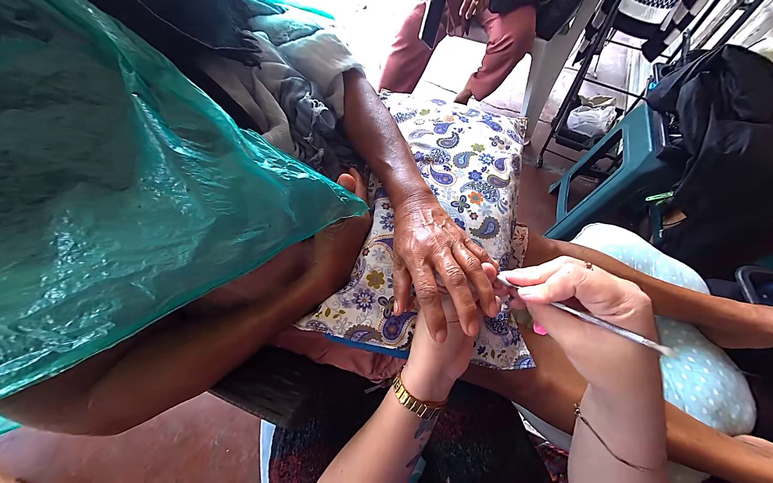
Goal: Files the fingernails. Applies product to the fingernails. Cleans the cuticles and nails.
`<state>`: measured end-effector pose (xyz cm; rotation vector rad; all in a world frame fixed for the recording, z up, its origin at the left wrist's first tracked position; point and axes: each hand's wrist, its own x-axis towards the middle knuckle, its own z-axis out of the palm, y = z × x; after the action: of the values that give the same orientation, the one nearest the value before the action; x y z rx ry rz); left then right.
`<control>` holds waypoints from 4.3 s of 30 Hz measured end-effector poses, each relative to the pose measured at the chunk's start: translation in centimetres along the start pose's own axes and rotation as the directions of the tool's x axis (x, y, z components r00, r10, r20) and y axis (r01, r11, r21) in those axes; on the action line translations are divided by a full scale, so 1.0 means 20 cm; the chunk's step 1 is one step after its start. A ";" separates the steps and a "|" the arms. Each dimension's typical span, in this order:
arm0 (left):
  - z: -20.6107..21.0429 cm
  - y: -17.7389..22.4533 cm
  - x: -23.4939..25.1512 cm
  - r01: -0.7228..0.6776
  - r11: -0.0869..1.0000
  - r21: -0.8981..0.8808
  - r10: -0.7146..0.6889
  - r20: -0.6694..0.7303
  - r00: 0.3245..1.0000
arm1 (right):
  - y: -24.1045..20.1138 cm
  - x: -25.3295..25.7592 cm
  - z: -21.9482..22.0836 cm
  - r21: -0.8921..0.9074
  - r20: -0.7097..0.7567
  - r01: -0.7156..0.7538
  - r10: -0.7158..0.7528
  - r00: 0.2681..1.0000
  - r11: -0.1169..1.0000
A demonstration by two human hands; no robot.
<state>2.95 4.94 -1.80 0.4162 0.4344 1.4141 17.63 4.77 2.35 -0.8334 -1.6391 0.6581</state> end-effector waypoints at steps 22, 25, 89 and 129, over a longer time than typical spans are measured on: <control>0.01 0.01 0.02 0.023 0.993 0.115 -0.033 0.080 0.996 | 0.02 0.16 -0.03 0.439 0.005 -0.333 0.368 0.930 0.834; 0.02 0.01 0.02 0.025 0.990 0.136 -0.031 0.045 0.999 | 0.01 0.12 -0.03 0.406 0.035 -0.351 0.369 0.929 0.844; 0.00 0.02 0.00 0.047 0.996 0.074 -0.054 0.097 0.994 | -0.10 0.04 0.08 0.084 -0.087 -0.171 0.178 0.980 0.982; -0.02 0.02 0.00 0.050 0.998 0.046 -0.055 0.122 0.991 | -0.11 -0.03 0.16 0.076 -0.214 -0.105 0.119 0.970 0.992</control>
<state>2.40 4.94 -1.82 0.5202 0.3727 1.3223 14.23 3.11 3.00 -0.9225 -1.3739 0.6695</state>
